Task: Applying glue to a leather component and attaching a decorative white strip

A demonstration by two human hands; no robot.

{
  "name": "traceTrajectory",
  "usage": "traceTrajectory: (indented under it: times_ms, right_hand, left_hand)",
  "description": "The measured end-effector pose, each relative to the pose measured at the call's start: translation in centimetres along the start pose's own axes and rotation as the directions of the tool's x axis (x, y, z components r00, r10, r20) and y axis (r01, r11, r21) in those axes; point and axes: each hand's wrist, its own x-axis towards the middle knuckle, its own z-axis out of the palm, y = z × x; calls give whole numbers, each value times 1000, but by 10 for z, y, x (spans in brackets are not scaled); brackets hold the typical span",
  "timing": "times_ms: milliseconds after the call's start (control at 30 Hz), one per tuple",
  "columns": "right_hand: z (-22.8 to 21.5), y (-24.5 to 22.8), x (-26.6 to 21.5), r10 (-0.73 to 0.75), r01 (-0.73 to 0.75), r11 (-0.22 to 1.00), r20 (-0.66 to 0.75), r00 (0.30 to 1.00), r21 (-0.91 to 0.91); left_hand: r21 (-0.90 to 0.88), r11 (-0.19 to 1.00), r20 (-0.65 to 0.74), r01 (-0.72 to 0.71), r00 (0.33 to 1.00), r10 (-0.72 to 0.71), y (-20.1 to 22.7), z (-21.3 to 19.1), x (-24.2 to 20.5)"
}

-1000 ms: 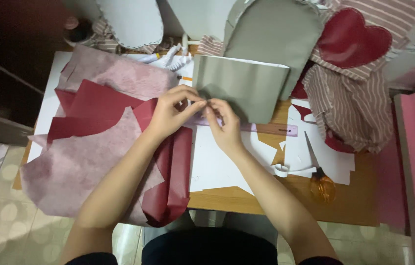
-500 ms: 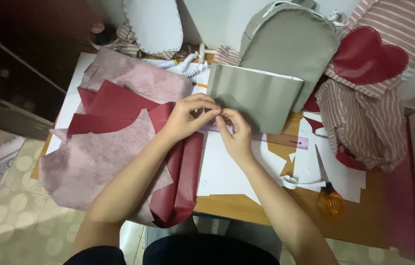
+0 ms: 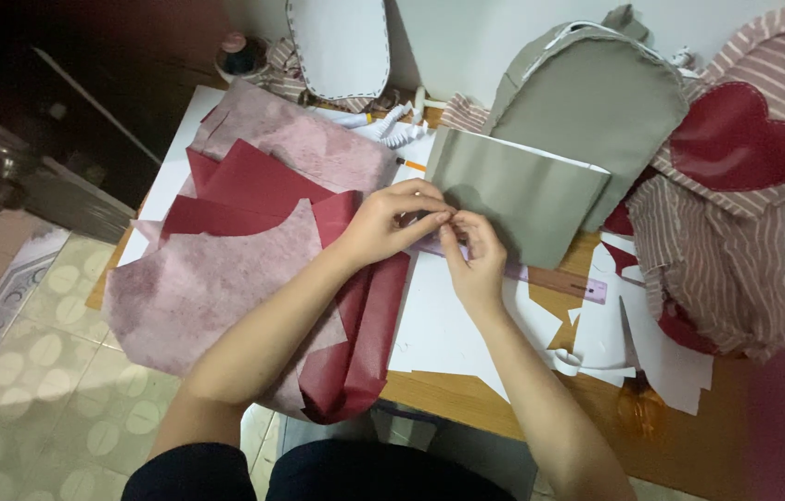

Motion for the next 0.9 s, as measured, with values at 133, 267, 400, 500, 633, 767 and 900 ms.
traceTrajectory:
  times_ms: [133,267,400,500,633,767,900]
  right_hand:
    - [0,-5,0,-5,5,1000,6,1000,0]
    - [0,7,0,-6,6,1000,-2,1000,-7]
    - [2,13,0,-2,2,1000,-5,1000,-6]
    - [4,2,-3,26,-26,1000,-27,999,-5]
    - [3,-7,4,-15,14,997,-10,1000,-70]
    - [0,-6,5,-76,73,991,-25,997,-114]
    - [-2,-12,10,-145,136,979,-52,988,-152]
  left_hand:
    - [-6,1000,-22,14,1000,-14,3,0,-2]
    - [3,1000,-21,6,1000,-6,1,1,-2]
    - [46,998,-53,36,998,-33,13,-4,3]
    - [206,958,-285,201,949,-138,-2,-18,9]
    - [443,834,-367,328,916,-165,-24,-72,35]
    - [935,200,-231,292,932,-280,-115,-109,40]
    - [997,-71,-7,-16,950,-313,-179,-116,43]
